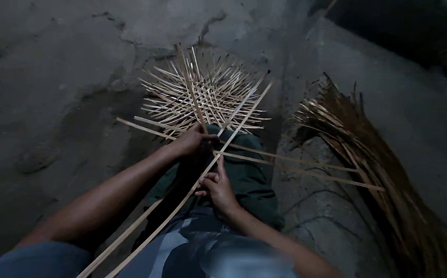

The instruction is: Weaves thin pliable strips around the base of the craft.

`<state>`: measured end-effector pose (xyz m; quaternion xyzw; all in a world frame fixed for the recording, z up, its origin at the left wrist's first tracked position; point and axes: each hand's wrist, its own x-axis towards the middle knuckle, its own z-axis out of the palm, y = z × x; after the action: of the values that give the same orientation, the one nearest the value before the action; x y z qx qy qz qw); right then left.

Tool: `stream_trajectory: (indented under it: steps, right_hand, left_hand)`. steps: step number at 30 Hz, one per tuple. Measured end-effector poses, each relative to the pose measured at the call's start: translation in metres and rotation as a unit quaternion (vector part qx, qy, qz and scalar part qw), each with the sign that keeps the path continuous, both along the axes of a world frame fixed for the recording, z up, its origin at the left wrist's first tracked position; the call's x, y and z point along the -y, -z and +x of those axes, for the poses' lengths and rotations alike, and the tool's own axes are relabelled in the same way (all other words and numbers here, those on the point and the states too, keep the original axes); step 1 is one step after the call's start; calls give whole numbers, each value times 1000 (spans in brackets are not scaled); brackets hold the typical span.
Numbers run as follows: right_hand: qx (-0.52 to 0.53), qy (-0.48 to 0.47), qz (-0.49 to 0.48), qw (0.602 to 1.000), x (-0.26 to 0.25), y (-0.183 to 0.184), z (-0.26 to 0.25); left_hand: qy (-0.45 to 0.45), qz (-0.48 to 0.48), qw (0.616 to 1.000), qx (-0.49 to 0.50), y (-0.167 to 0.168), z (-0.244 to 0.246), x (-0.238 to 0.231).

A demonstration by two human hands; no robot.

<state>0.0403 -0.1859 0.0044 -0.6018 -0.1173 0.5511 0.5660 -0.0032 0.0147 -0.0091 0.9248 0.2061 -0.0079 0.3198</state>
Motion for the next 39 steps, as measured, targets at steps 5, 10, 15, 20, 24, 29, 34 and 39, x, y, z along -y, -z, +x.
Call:
stream_trajectory:
  steps: [5, 10, 15, 20, 24, 29, 34, 39]
  right_hand:
    - [2, -13, 2, 1000, 0, 4, -1]
    - [10, -13, -14, 1000, -2, 5, -1]
    - [27, -30, -18, 999, -2, 9, -1]
    - [34, -32, -10, 999, 0, 13, 2]
    - [39, -28, -14, 999, 1, 8, 2]
    - [31, -6, -16, 999, 2, 6, 0]
    - [6, 6, 8, 1000, 2, 4, 2]
    - [-19, 1, 13, 1000, 2, 5, 6]
  left_hand:
    - [-1, -13, 1000, -4, 3, -3, -2]
    - [7, -34, 999, 4, -3, -4, -3]
    - [17, -35, 999, -9, -9, -4, -3]
    - [39, -26, 999, 9, -11, -3, -3]
    - [47, -34, 998, 28, -10, -4, -5]
    - [57, -16, 998, 30, -1, -1, -8]
    - [30, -33, 998, 38, 1, 0, -5]
    - [12, -32, 999, 3, 1, -1, -3]
